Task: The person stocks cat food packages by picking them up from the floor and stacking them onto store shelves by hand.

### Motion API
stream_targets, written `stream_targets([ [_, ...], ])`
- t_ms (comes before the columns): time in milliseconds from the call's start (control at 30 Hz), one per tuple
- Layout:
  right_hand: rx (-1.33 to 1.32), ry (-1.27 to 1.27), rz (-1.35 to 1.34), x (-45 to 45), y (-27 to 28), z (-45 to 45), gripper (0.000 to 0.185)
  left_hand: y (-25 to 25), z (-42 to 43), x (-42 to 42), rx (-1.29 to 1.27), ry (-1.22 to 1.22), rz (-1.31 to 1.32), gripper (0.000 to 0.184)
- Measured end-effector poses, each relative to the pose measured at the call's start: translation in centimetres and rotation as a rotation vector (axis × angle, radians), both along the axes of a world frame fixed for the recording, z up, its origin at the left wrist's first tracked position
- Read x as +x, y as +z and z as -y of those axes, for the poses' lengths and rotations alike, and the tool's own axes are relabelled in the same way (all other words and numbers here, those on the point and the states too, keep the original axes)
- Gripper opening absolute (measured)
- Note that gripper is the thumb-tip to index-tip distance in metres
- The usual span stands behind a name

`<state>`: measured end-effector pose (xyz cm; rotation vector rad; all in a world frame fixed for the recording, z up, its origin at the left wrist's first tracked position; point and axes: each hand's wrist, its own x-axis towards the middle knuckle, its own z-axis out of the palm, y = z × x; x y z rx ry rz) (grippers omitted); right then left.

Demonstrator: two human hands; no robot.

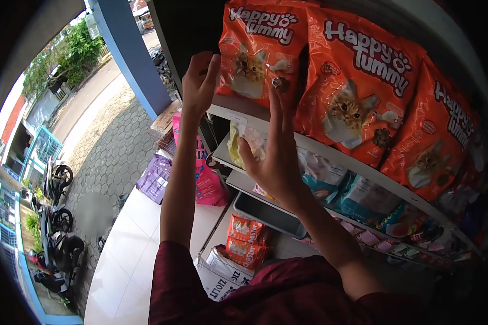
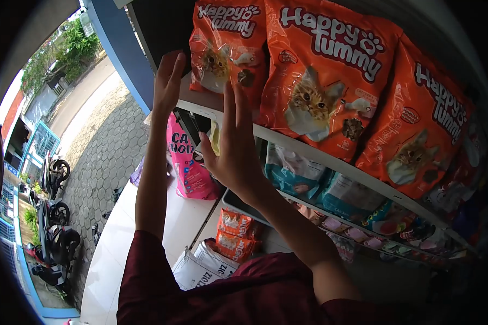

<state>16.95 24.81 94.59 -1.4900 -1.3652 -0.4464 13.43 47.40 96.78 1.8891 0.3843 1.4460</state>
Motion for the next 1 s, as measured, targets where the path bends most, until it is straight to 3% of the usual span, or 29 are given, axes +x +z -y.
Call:
stream_targets([
  [67, -0.024, 0.099, -0.031, 0.3, -1.0, 2.1, 0.08, 0.3, 4.3, -4.7, 0.092, 0.002, -0.098, 0.044],
  [167, -0.101, 0.314, -0.133, 1.1, -3.5, 5.6, 0.073, -2.5, 10.8, -10.7, -0.04, 0.02, -0.172, 0.044],
  [233, -0.175, 0.382, -0.21, 1.9, -5.4, 7.5, 0.065, -5.1, 15.1, -14.3, -0.143, 0.067, -0.069, 0.048],
  [333, -0.361, 0.466, -0.362, 3.4, -8.5, 10.3, 0.062, -9.6, 20.9, -18.1, -0.292, 0.246, -0.089, 0.052],
  [633, -0.698, 0.599, -0.613, 5.6, -21.1, 12.5, 0.053, -24.6, 35.0, -17.3, -0.716, 0.642, -0.055, 0.053],
  [833, -0.993, 0.556, -0.741, 3.4, -33.4, 13.6, 0.045, -39.7, 39.3, -16.5, -1.072, 0.752, -0.086, 0.053],
  [1000, -1.151, 0.531, -0.816, 0.0, -50.3, 12.5, 0.038, -58.0, 40.6, -15.6, -1.319, 0.868, -0.057, 0.05],
])
